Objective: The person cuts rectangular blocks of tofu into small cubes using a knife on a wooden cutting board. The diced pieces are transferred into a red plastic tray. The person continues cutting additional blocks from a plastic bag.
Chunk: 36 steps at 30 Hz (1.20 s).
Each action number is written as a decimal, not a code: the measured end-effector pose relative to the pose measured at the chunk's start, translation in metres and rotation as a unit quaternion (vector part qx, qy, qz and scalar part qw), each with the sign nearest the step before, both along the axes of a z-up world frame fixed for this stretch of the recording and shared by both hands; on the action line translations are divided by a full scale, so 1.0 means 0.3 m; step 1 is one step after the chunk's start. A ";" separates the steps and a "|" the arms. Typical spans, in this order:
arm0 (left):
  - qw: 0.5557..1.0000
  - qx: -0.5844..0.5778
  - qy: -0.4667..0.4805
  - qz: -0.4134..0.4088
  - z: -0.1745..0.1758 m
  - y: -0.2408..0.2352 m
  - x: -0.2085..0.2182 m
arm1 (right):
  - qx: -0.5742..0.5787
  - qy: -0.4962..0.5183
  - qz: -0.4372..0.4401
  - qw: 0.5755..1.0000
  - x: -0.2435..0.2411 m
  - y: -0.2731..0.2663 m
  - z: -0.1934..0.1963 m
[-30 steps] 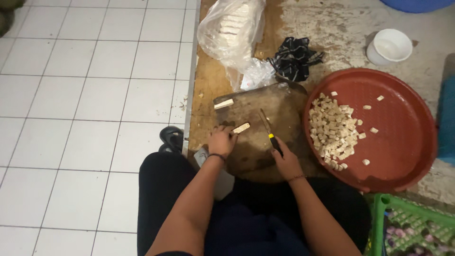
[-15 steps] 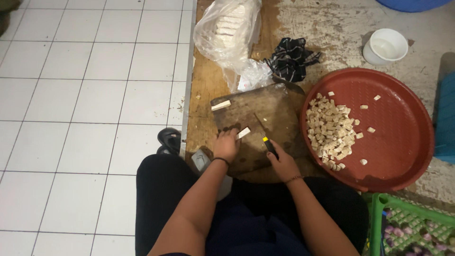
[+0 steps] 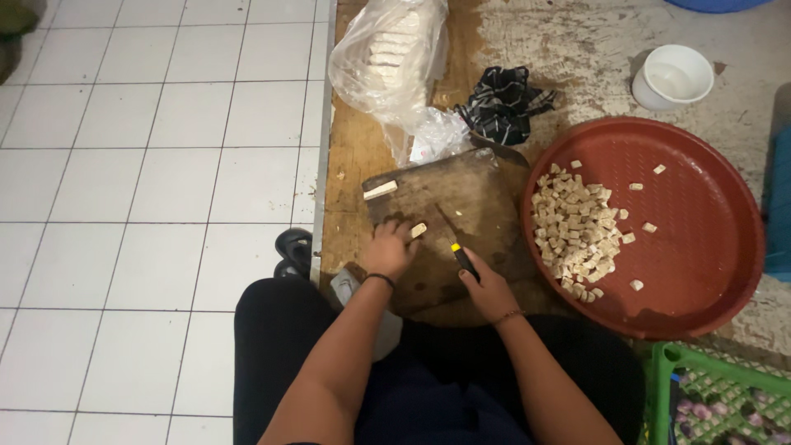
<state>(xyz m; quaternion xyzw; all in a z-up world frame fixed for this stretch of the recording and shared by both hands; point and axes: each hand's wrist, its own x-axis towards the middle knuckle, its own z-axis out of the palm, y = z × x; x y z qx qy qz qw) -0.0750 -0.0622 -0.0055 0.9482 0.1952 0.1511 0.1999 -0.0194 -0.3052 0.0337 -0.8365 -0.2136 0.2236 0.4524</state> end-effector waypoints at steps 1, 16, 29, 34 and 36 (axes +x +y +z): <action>1.000 0.005 0.005 -0.019 0.002 -0.008 0.006 | -0.005 -0.001 0.003 1.000 0.001 0.005 0.005; 0.999 0.013 0.030 0.020 0.003 -0.035 0.150 | -0.028 -0.030 0.055 0.998 -0.022 0.074 0.045; 0.998 -0.010 0.063 0.018 0.036 -0.037 0.161 | -0.099 -0.020 0.055 0.993 -0.023 0.094 0.021; 0.998 0.002 0.051 0.022 0.026 -0.039 0.162 | -0.102 -0.035 0.046 0.993 -0.031 0.095 0.027; 0.998 0.002 0.052 0.023 0.023 -0.041 0.164 | -0.118 -0.028 0.041 0.992 -0.033 0.097 0.030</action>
